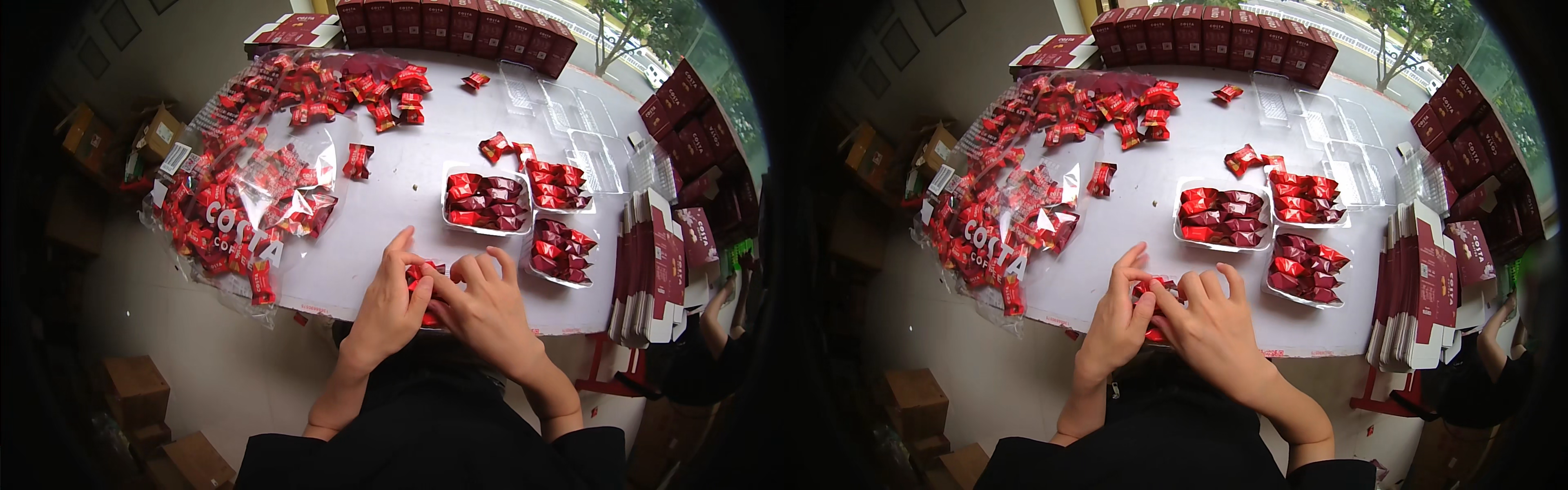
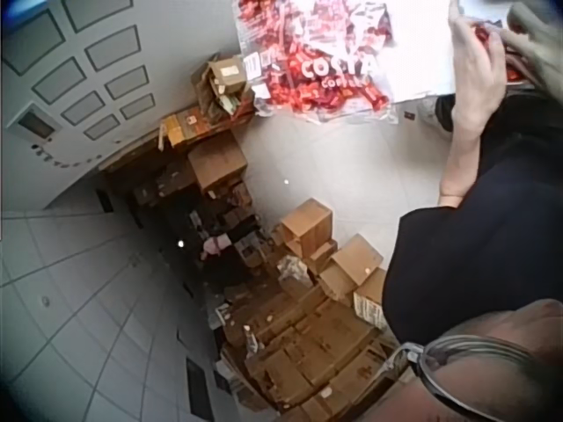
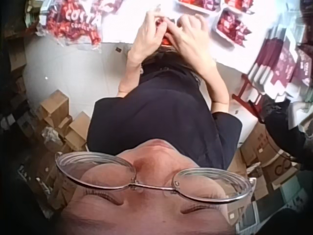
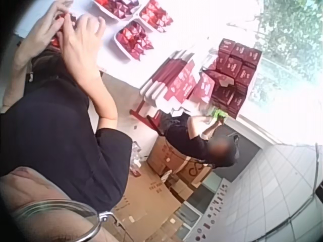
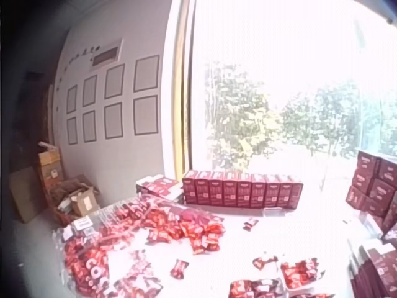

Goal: The person repeatedly picks red Costa Coffee sachets from a large pile and places them into clear plastic trays on a white table. The person fills multiple trays one by one, arranging the sachets neatly inside each tray. The process continues until several trays are filled and stacked on the table.

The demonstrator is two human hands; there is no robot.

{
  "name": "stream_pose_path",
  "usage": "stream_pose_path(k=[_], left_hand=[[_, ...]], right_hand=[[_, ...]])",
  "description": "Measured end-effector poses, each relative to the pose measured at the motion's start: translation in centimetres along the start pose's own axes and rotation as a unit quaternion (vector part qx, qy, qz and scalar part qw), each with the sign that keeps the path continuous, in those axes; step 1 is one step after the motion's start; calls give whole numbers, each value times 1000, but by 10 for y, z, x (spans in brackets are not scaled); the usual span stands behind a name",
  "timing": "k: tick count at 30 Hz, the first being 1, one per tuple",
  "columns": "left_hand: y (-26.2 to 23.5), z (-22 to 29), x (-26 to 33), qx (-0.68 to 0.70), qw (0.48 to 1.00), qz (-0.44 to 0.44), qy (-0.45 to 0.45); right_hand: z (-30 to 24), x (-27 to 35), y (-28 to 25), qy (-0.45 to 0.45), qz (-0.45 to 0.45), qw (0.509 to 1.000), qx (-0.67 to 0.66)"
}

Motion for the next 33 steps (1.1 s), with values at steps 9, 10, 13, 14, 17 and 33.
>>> stream_pose_path(k=[9, 10, 13, 14, 17, 33], left_hand=[[-13, 31, 20, -78, 964, -74, 243], [-13, 31, 22, -78, 963, -78, 247], [-13, 28, 25, -77, 960, -69, 262], [-12, 28, 25, -69, 960, -66, 264], [-16, 23, 27, -59, 959, -44, 275], [-19, 27, 25, -72, 956, -8, 283]], right_hand=[[12, 6, -11, 53, 17, 997, -59], [15, 8, -13, 53, 18, 998, -31], [4, 15, -1, 27, -11, 996, -79], [0, 16, 3, 16, -14, 996, -87], [-7, 9, -1, -16, -35, 996, -84], [213, -133, 65, 79, -221, 956, 179]])
Point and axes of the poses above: each hand's wrist, its own x-axis away from the middle knuckle, its own y-axis out of the palm, z = x × y, the point moved 9 cm from there along -x, towards the middle knuckle, and after that the axes turned 14 degrees about z, right-handed, at the moved point
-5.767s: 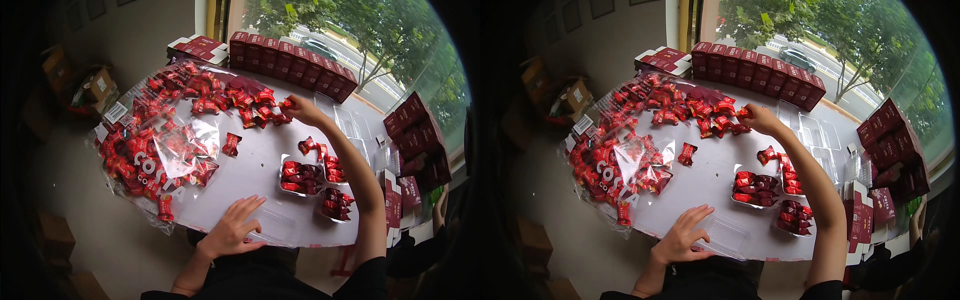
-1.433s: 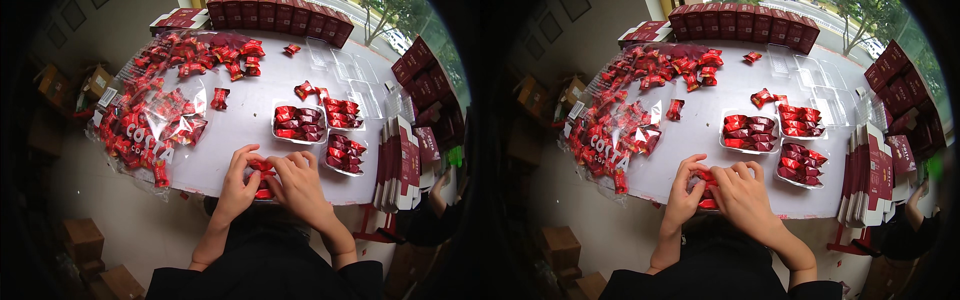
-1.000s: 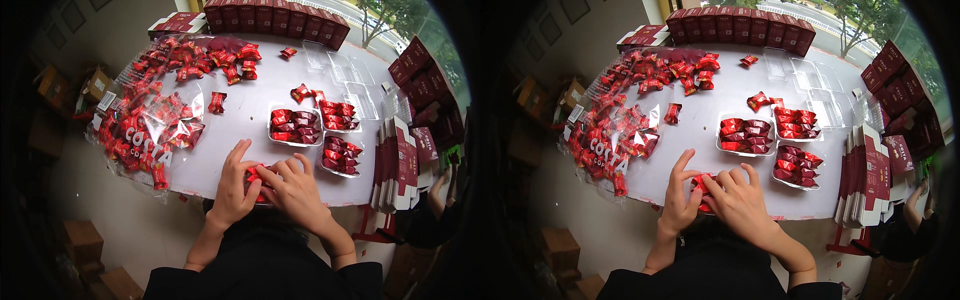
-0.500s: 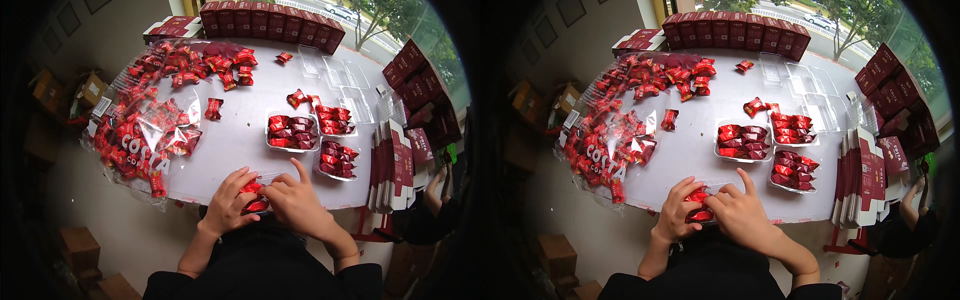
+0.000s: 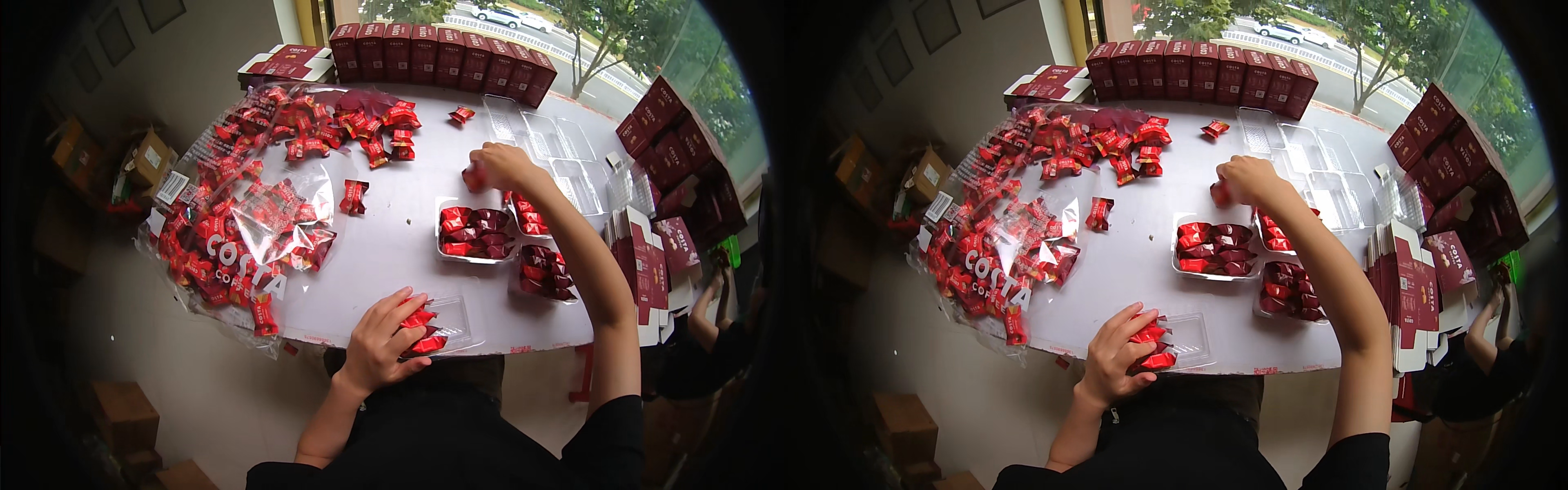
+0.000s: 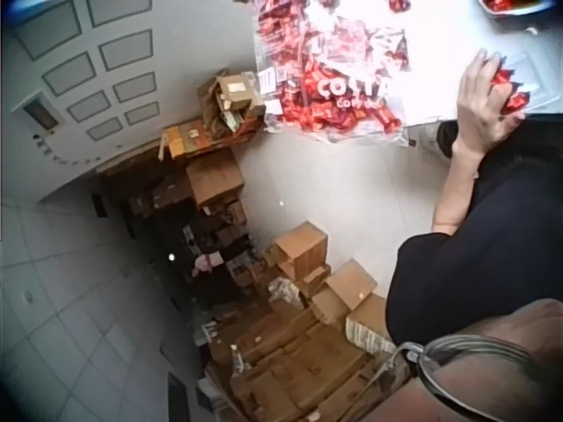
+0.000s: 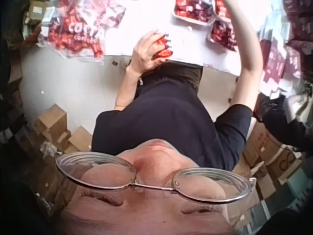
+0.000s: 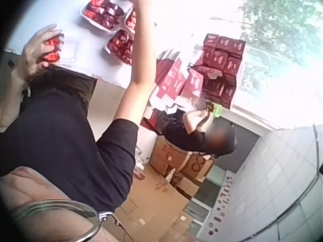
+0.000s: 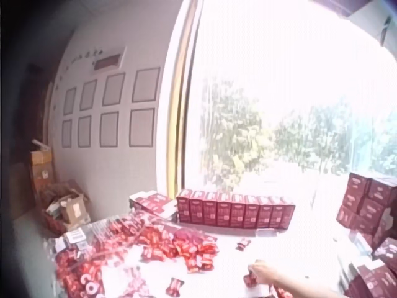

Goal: The person repeatedly picks red Costa Coffee sachets from a large pile and places them into clear plastic trays on a white table. The person fills multiple trays one by one, arranging the sachets neatly inside each tray. The process continues until several trays are filled and stacked on the table.

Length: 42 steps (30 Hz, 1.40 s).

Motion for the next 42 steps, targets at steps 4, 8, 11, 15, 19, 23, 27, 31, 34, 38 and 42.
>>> stream_pose_path(k=[4, 8, 11, 15, 19, 23, 27, 31, 34, 38, 42], left_hand=[[-1, 0, 0, 0, 1000, -2, -3], [-1, -1, 1, 3, 1000, 1, -6], [-2, -1, 0, 2, 1000, 1, -5], [-1, 0, -2, 8, 1000, -1, -2], [-3, 0, -2, 11, 1000, -1, -4], [-1, -1, -2, 19, 1000, -8, -5], [-1, -1, 2, 15, 1000, -9, -3], [-1, -2, 2, 16, 1000, -8, -7], [-2, -2, 2, 14, 1000, -8, -6], [-1, -2, 1, 11, 1000, -9, 1], [-2, -3, 3, 13, 1000, -8, 2]], right_hand=[[13, -4, -27, 76, 19, 993, 84], [32, 12, -21, 132, -106, 976, 134], [35, 15, -5, 122, -145, 971, 143], [31, 4, 2, 67, -5, 992, 104], [-2, -11, -7, -31, 98, 994, 21], [-47, -19, 3, -95, 67, 993, 8], [-76, -20, -6, -77, 73, 992, -68], [-112, -48, -42, -17, 155, 971, -181], [-133, -80, -42, 36, 122, 982, -142], [-143, -112, -3, 36, 46, 998, -37], [-148, -111, -1, 30, 102, 994, 33]])
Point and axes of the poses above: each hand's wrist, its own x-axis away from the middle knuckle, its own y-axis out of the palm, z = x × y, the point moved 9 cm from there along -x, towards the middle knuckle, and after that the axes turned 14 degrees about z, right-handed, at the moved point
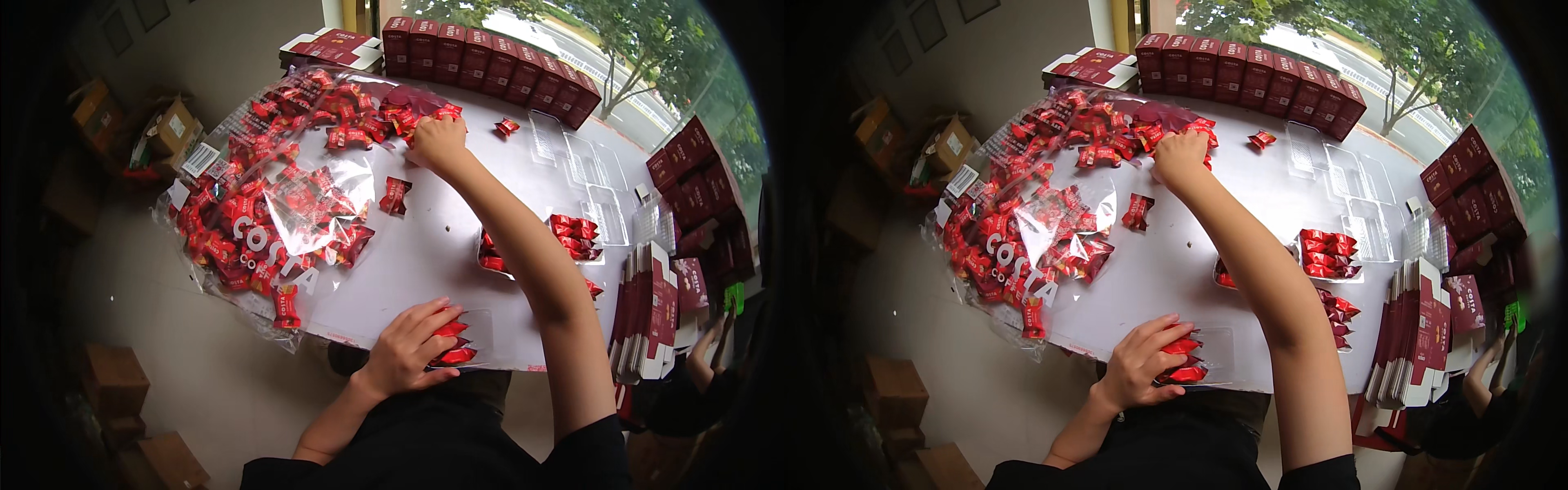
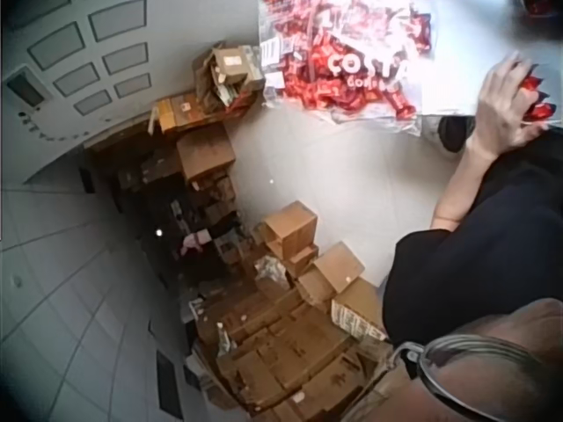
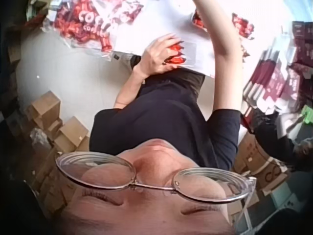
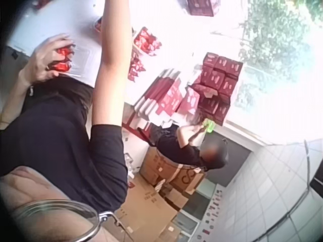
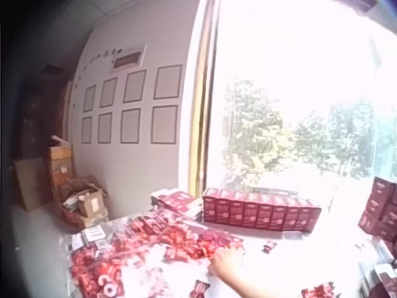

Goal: The person repeatedly picks red Costa Coffee sachets from a large pile and places them into clear plastic trays on a white table. The person fills multiple trays one by one, arranging the sachets neatly inside each tray. The process continues until several trays are filled and stacked on the table.

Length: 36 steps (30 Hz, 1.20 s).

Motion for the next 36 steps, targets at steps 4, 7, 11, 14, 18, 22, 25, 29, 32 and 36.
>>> stream_pose_path(k=[4, 7, 11, 14, 18, 22, 25, 29, 32, 36], left_hand=[[0, 1, -2, 9, 1000, -3, 2], [0, 2, -2, 13, 1000, 0, 1], [-1, 3, -3, 13, 1000, 0, -5], [-2, 2, -2, 12, 1000, 0, -8], [-1, 3, -2, 11, 1000, -2, -6], [-1, 2, -2, 13, 1000, -2, -3], [-1, 2, -2, 13, 1000, -2, -6], [0, 3, -1, 11, 1000, -5, -4], [0, 2, -2, 11, 1000, 1, -7], [0, 1, 0, 5, 1000, -1, -8]], right_hand=[[11, 1, 5, -50, 61, 997, -23], [11, 14, -11, -100, 4, 992, -75], [-8, 48, -31, -224, -101, 947, -209], [-35, 56, -48, -288, -92, 918, -255], [-57, 55, -56, -317, -64, 909, -262], [-65, 64, -45, -345, -94, 907, -224], [-50, 64, -45, -334, -76, 915, -214], [-15, 59, -41, -252, -86, 925, -271], [1, 55, -45, -224, -49, 936, -268], [-12, 69, -57, -245, -28, 947, -204]])
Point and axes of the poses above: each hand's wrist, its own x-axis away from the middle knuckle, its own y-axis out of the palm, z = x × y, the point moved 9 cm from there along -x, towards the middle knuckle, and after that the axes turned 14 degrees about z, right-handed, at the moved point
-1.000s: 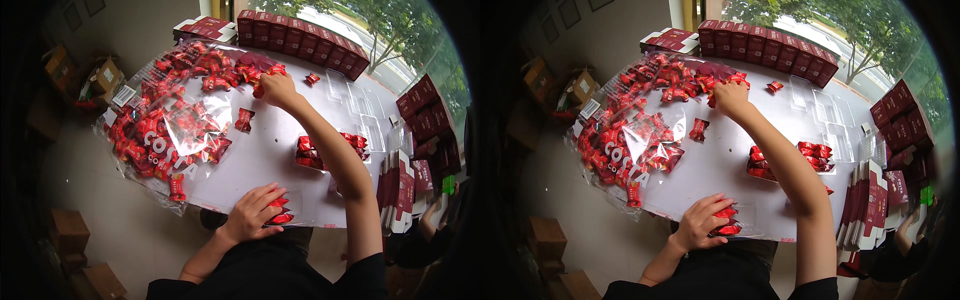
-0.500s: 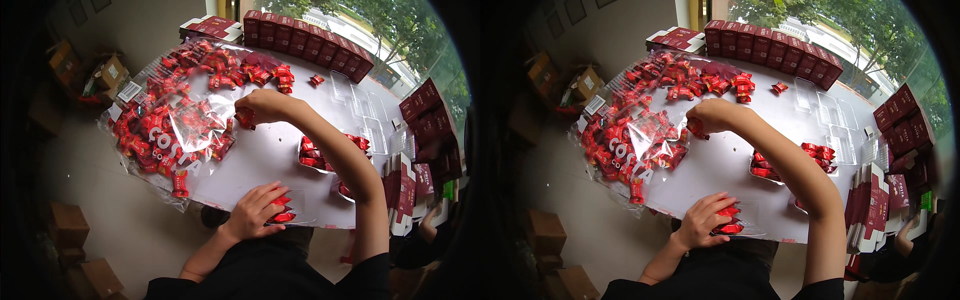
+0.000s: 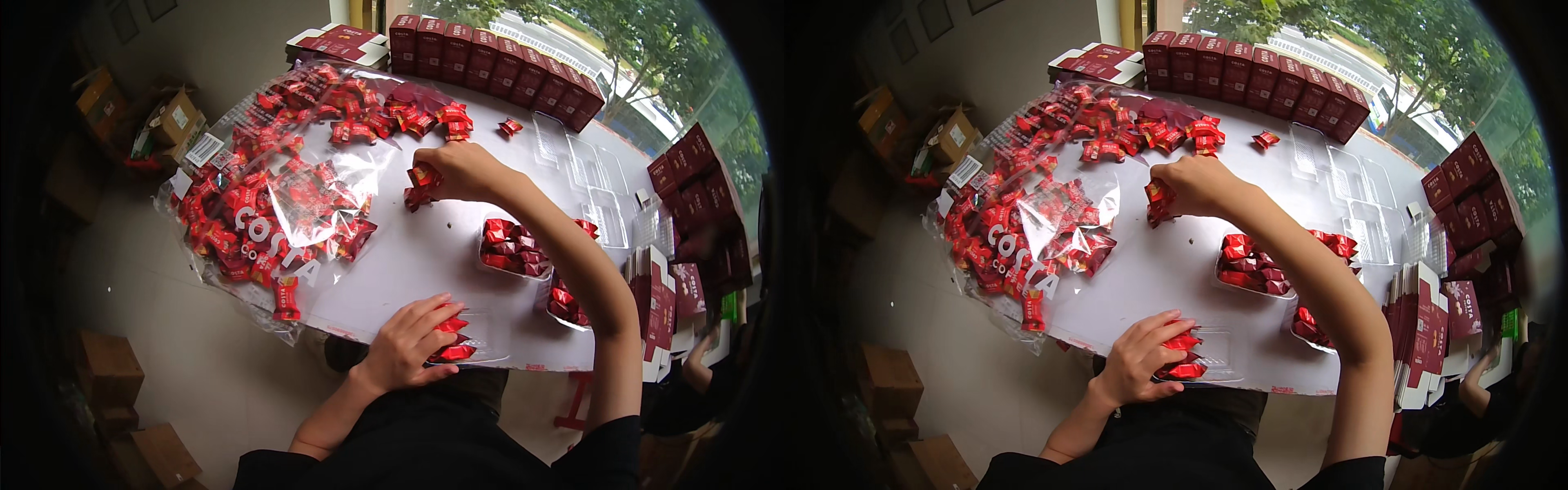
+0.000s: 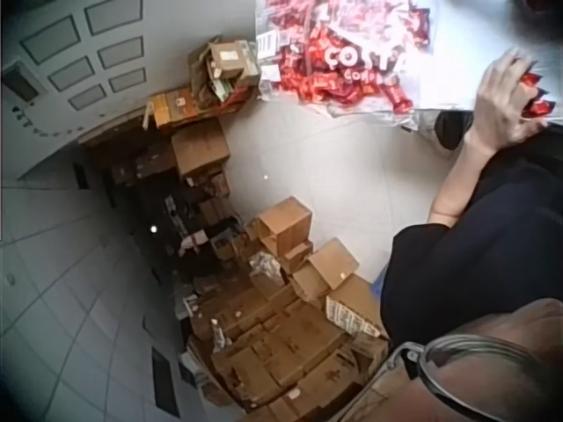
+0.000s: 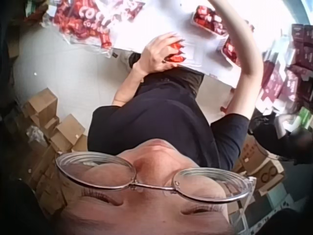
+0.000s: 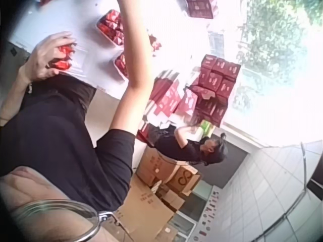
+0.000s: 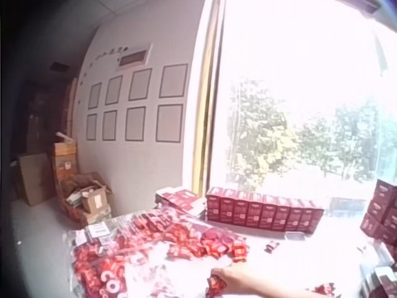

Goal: The person repeatedly picks red Costa Coffee sachets from a large pile and places them into clear plastic trays on a white table. The person fills multiple trays one by one, arranging the sachets neatly inside each tray. The process continues until several trays are filled and stacked on the table.

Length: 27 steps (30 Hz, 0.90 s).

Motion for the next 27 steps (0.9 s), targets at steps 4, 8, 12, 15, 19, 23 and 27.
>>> stream_pose_path(k=[4, 8, 12, 15, 19, 23, 27], left_hand=[[0, 0, 1, -2, 1000, 0, -1], [0, 0, 0, 0, 1000, 2, 1], [1, 0, -1, 0, 1000, 0, 2], [1, 0, -1, -4, 1000, 3, 3], [1, 0, -2, 6, 1000, 10, -6], [-2, -1, -3, 13, 1000, 13, -14], [-2, -1, -5, 10, 1000, 6, -13]], right_hand=[[-7, -2, 21, -46, -3, 999, -4], [-8, 1, 19, -91, 26, 995, -27], [-13, 10, 6, -148, 110, 983, 15], [4, 24, -10, 32, 34, 996, -72], [-21, 64, -57, 59, -38, 952, -299], [-55, 121, -40, 50, -225, 935, -270], [-75, 158, -23, 82, -286, 937, -183]])
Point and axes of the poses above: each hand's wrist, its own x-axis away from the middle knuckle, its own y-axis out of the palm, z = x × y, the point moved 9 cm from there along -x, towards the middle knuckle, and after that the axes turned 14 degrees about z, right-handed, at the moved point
